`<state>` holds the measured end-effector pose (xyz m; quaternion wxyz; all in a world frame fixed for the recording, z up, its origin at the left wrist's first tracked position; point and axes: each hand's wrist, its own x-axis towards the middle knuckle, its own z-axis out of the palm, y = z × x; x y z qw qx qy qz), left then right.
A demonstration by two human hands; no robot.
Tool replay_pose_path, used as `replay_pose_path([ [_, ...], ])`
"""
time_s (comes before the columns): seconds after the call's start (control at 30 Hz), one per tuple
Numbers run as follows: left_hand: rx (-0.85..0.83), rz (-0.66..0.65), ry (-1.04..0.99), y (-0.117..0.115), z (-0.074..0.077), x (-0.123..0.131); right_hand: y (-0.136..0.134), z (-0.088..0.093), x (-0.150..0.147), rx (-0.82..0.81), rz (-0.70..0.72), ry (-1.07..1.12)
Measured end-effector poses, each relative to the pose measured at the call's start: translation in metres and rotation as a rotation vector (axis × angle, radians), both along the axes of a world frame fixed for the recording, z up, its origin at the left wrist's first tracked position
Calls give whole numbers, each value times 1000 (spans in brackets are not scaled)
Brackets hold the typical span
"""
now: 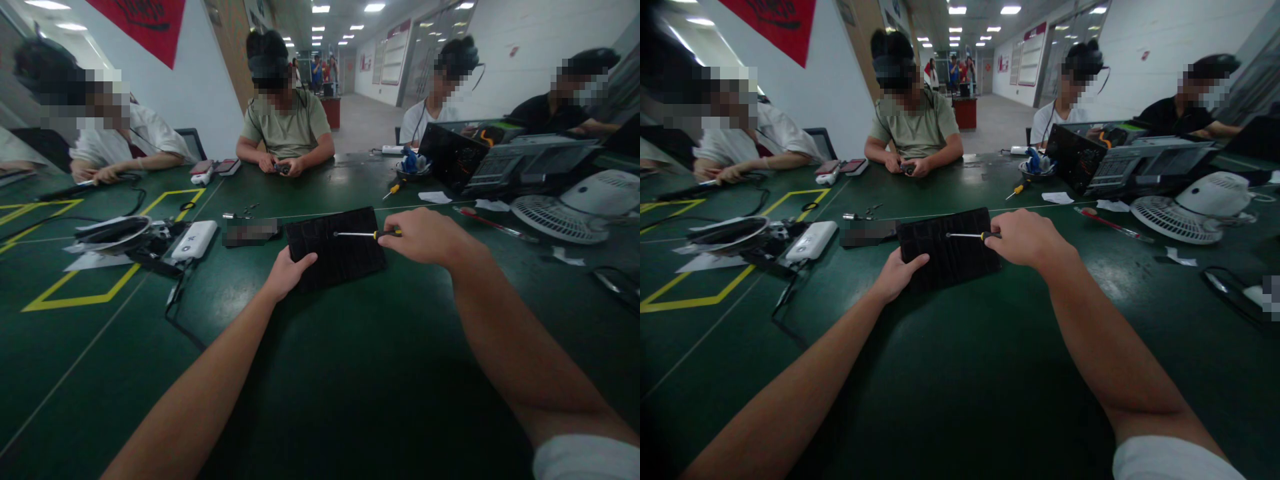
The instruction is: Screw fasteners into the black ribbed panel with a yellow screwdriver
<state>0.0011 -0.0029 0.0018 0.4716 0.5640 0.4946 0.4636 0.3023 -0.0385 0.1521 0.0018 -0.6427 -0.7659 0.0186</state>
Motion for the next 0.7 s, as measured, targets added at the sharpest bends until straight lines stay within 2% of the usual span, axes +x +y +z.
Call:
replay_pose_path([
  [0.37,-20,-8,-11,-1,2,-1,0,4,-4,-94,-29,-5],
  [0.7,-14,4,-15,-3,6,2,1,0,0,-65,-3,-7],
])
